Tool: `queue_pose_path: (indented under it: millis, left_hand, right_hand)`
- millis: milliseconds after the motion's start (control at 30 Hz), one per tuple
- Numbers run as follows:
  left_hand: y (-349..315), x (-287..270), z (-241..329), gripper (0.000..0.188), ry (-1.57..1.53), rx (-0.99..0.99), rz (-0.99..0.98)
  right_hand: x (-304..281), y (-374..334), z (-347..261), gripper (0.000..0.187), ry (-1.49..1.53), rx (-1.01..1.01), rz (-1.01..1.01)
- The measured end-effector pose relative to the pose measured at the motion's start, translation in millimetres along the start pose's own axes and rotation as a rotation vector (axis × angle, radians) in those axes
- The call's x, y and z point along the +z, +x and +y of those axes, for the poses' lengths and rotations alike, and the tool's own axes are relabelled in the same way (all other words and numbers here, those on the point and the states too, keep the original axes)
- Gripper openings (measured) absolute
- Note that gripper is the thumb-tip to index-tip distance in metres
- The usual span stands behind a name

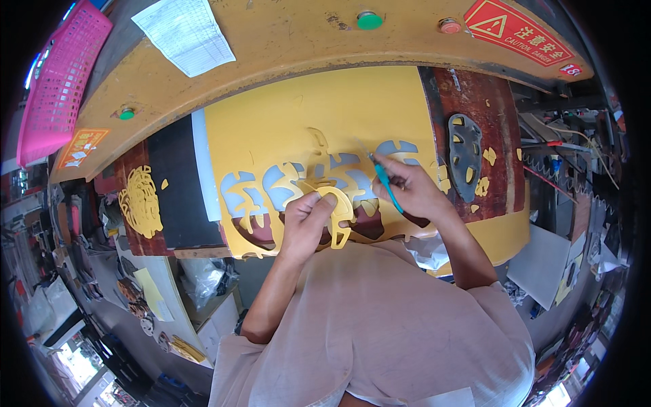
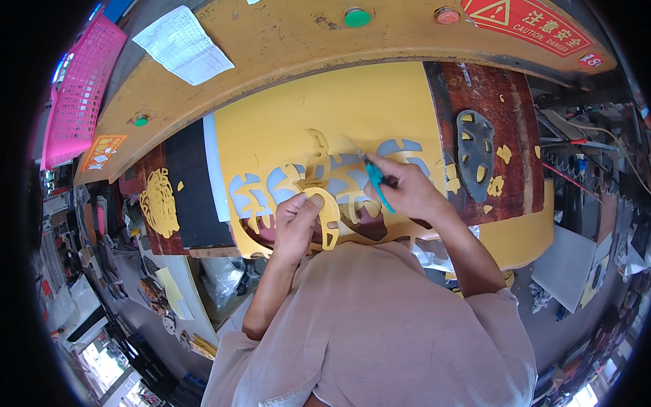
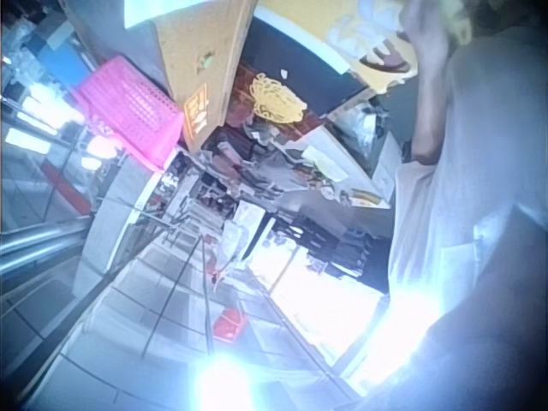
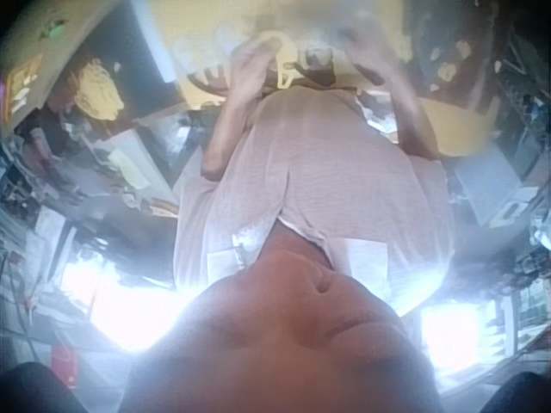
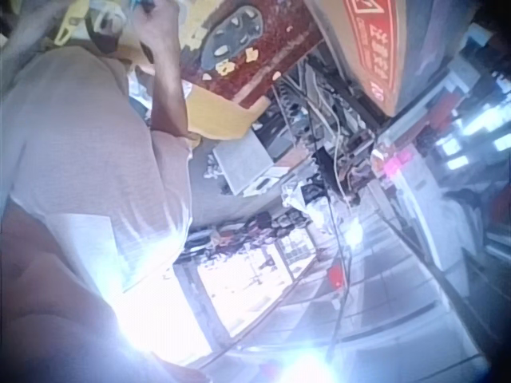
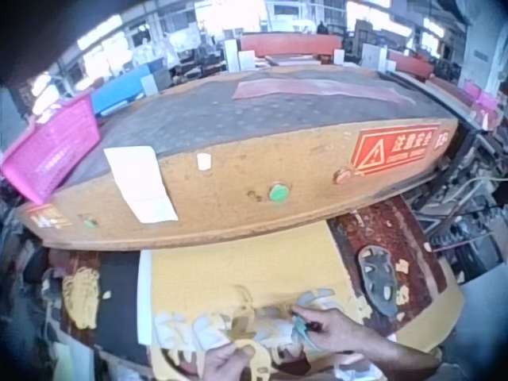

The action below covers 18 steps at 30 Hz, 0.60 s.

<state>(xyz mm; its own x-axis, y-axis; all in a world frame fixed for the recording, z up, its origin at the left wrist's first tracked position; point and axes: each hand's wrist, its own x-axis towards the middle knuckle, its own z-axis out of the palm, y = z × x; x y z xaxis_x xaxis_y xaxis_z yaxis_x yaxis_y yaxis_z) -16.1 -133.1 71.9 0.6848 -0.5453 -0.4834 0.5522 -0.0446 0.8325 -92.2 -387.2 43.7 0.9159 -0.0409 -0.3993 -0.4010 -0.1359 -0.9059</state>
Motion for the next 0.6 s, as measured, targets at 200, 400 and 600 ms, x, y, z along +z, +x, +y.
queue_pose_path:
  millis: [200, 400, 600]
  left_hand:
    - [-0.4, 12.3, 5.3, 0.031, 0.021, 0.052, 0.052]
    - [-0.8, 12.4, 3.2, 0.035, 0.02, -0.095, 0.149]
    - [3.7, 14.0, -1.2, 0.039, -0.125, -0.028, 0.133]
  right_hand:
    - [-51.4, 23.5, 11.3, 0.061, -0.727, 0.052, 0.359]
    - [-82.2, 48.6, 14.3, 0.057, -1.236, 0.174, 0.314]
    - [-96.7, 54.0, -26.9, 0.05, -1.431, 0.2, 0.027]
